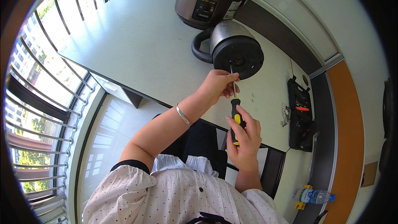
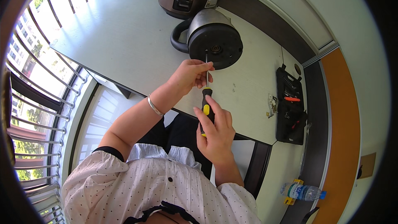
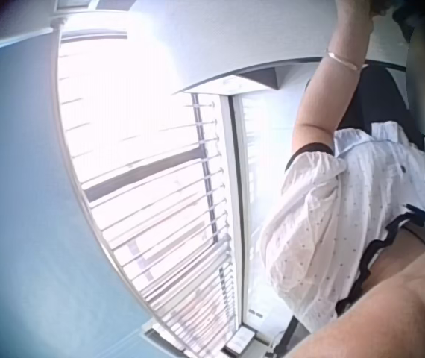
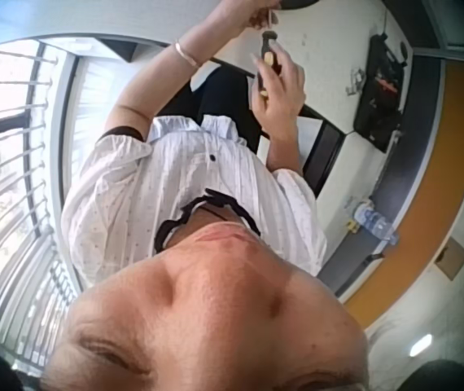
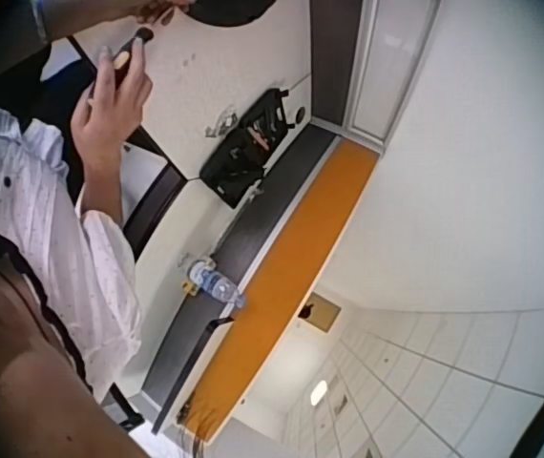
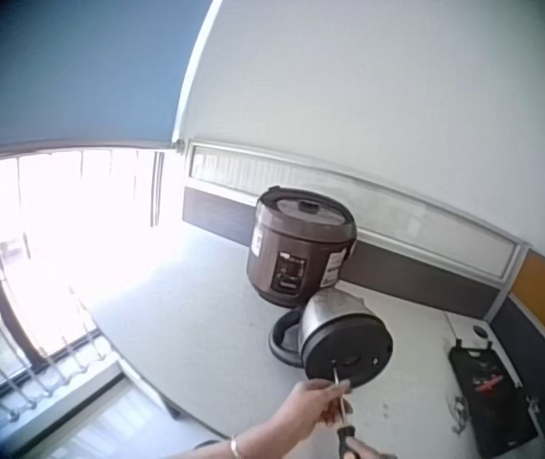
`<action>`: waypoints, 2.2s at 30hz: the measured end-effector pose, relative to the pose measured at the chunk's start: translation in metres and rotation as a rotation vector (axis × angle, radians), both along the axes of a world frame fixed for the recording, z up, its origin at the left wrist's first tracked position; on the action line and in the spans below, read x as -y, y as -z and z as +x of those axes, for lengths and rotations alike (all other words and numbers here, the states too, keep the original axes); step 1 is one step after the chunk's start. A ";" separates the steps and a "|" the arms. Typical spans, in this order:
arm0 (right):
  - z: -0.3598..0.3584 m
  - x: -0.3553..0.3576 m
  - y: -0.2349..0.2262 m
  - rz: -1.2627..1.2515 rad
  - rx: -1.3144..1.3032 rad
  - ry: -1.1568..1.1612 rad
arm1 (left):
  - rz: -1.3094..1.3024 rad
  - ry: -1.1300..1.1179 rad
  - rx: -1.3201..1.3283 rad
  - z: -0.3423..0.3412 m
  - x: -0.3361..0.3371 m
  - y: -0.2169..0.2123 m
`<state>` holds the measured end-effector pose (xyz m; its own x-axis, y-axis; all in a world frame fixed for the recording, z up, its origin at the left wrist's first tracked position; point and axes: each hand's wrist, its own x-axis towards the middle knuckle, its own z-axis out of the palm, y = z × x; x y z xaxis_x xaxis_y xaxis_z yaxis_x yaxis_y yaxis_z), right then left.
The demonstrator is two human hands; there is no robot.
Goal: The person uses a screwdriver to remove screws from the base of an electric kettle, detaches the bottom cover, and inspects the internal components. The person then reattaches the cover and places the kettle back on the desk.
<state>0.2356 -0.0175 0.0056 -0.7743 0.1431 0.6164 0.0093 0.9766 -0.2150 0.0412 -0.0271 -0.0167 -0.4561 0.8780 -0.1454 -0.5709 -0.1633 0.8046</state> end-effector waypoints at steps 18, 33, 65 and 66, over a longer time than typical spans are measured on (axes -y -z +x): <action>-0.007 0.007 0.023 -0.290 -0.281 0.089 | 0.012 0.020 0.097 0.000 -0.002 0.001; -0.008 0.012 0.026 -0.354 -0.306 0.093 | 0.017 -0.008 0.024 -0.003 -0.002 0.002; -0.004 -0.002 0.016 -0.166 -0.205 -0.001 | 0.056 0.006 0.063 -0.006 -0.002 0.008; -0.004 0.001 0.023 -0.246 -0.229 0.016 | 0.055 0.009 0.057 -0.006 -0.001 0.008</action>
